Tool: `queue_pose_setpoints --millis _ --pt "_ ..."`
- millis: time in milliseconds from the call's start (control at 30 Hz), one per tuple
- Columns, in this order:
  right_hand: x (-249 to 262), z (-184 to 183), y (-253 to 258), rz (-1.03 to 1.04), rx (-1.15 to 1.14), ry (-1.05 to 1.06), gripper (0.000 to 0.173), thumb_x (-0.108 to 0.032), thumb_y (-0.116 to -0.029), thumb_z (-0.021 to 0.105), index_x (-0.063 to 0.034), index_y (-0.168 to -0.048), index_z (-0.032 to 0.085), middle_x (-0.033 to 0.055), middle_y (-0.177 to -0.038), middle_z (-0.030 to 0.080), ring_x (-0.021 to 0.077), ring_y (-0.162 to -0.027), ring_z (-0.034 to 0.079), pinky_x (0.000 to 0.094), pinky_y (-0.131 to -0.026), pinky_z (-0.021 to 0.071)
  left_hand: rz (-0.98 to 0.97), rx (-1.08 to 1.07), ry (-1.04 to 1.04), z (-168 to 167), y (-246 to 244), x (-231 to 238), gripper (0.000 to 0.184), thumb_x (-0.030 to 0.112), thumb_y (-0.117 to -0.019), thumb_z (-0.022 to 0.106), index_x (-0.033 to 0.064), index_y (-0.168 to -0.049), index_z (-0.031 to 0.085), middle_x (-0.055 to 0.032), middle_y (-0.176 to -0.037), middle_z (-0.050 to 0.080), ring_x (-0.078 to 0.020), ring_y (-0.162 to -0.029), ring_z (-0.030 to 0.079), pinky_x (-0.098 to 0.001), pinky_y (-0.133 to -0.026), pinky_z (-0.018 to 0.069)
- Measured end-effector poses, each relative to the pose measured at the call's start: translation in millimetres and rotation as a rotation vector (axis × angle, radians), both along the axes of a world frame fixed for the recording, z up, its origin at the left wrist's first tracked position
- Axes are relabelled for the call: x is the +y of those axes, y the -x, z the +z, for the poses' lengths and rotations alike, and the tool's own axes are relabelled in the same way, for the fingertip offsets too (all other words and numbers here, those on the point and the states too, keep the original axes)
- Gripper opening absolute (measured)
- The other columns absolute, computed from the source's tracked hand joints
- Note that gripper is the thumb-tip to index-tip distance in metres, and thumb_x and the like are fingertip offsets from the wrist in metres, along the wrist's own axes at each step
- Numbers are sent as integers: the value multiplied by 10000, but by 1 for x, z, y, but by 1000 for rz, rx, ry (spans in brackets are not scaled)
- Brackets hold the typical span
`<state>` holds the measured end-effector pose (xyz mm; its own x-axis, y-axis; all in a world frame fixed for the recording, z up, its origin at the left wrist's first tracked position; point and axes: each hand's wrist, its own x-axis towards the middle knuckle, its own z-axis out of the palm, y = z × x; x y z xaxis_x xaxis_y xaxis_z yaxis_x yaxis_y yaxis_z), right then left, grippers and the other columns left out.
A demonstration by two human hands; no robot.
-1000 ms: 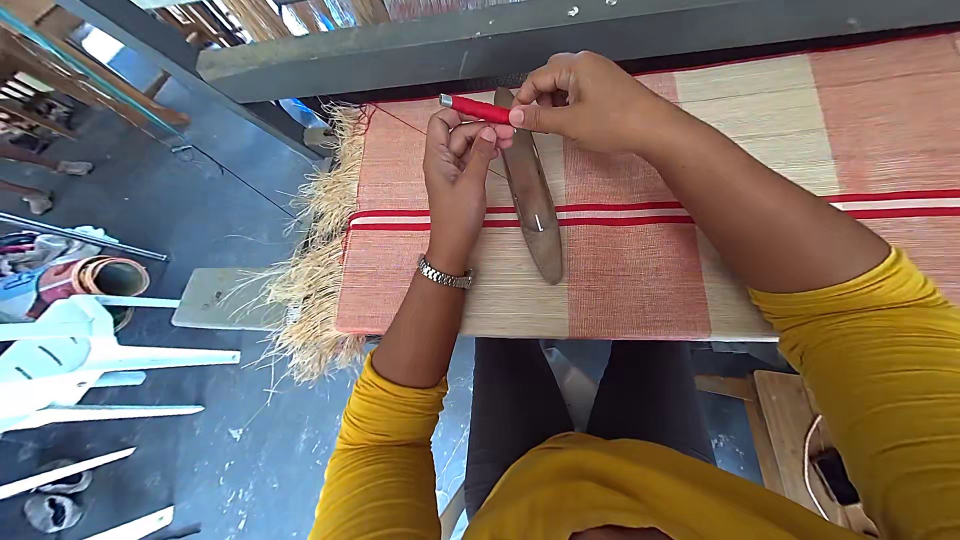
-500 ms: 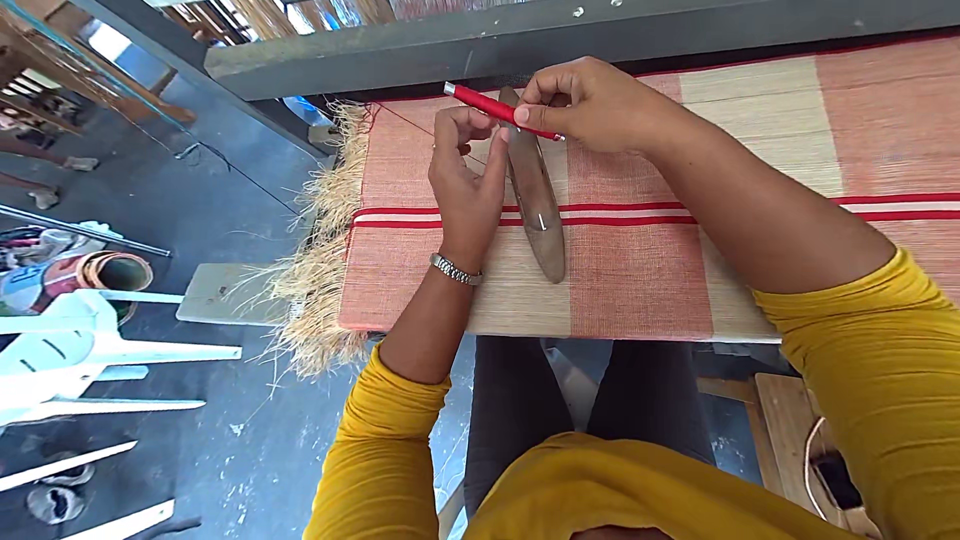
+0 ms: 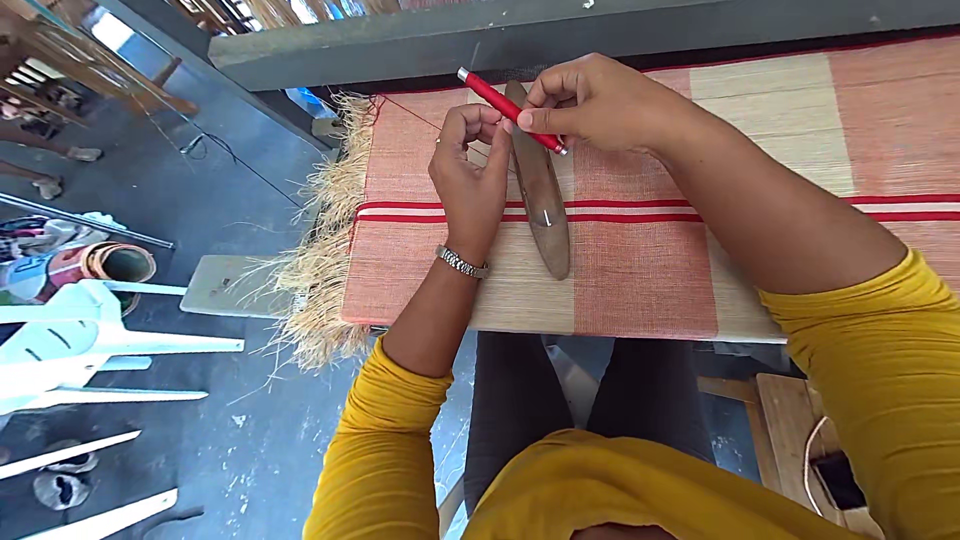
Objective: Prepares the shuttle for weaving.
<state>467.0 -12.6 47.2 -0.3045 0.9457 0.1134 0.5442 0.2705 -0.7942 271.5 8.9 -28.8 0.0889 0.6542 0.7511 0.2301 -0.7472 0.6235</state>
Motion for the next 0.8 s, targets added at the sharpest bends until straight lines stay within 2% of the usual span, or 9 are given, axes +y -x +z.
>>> queue_pose_setpoints --millis 133,267,333,400,467,567,633,700,800 --pt "-2 3 1 -11 7 10 183 -279 -1013 672 -115 -1091 696 -17 -896 711 34 -730 643 190 -635 514 74 67 -58 0 3 3 130 112 -980 650 17 -1063 677 -46 -935 702 -120 -911 654 -312 -816 519" --pt "-2 5 3 -14 -5 -4 188 -237 -990 706 -102 -1119 689 -3 -931 715 46 -802 675 214 -748 566 101 113 -91 -1 4 5 92 87 -957 619 33 -1007 674 -35 -889 668 -133 -871 632 -328 -792 512" --pt "-3 3 2 -15 -43 -46 189 -234 -995 699 -100 -1127 689 7 -951 713 62 -813 673 241 -766 567 88 142 -114 0 2 4 91 74 -948 610 19 -987 671 -60 -882 660 -155 -862 629 -339 -787 517" --pt "-4 0 0 0 -128 -125 211 -224 -1017 657 -82 -1171 679 52 -1021 710 123 -873 682 334 -829 579 51 163 -139 3 -1 1 93 47 -930 610 -17 -967 667 -111 -885 658 -198 -862 636 -365 -791 532" --pt "-4 -2 0 24 -221 -183 247 -220 -1047 605 -75 -1238 668 106 -1072 708 215 -942 693 473 -889 573 28 177 -133 4 -4 -1 110 32 -915 618 -30 -983 678 -132 -912 667 -218 -895 647 -385 -832 547" --pt "0 -7 3 45 -274 -196 283 -245 -1070 558 -92 -1283 665 147 -1071 714 305 -938 693 606 -857 544 43 205 -120 3 -4 3 114 32 -910 603 -19 -979 679 -130 -925 670 -234 -916 654 -414 -845 551" --pt "0 -9 5 26 -261 -210 277 -235 -1052 568 -71 -1244 680 172 -1036 713 346 -910 687 648 -813 524 4 191 -117 3 -2 2 112 17 -905 603 -23 -980 675 -159 -989 649 -258 -967 638 -413 -868 548" --pt "-2 -9 7 -5 -251 -205 247 -222 -1034 604 -64 -1203 690 175 -1011 713 351 -879 685 652 -782 518 -41 148 -132 5 -2 -1 98 -6 -899 608 -38 -968 669 -185 -1043 620 -261 -1002 618 -371 -868 547" --pt "-2 -8 6 -26 -260 -204 199 -213 -1016 645 -79 -1159 677 139 -982 702 315 -848 675 615 -756 526 -40 123 -172 2 -3 0 69 -16 -893 613 -28 -948 654 -167 -1024 642 -235 -1006 628 -341 -844 543"
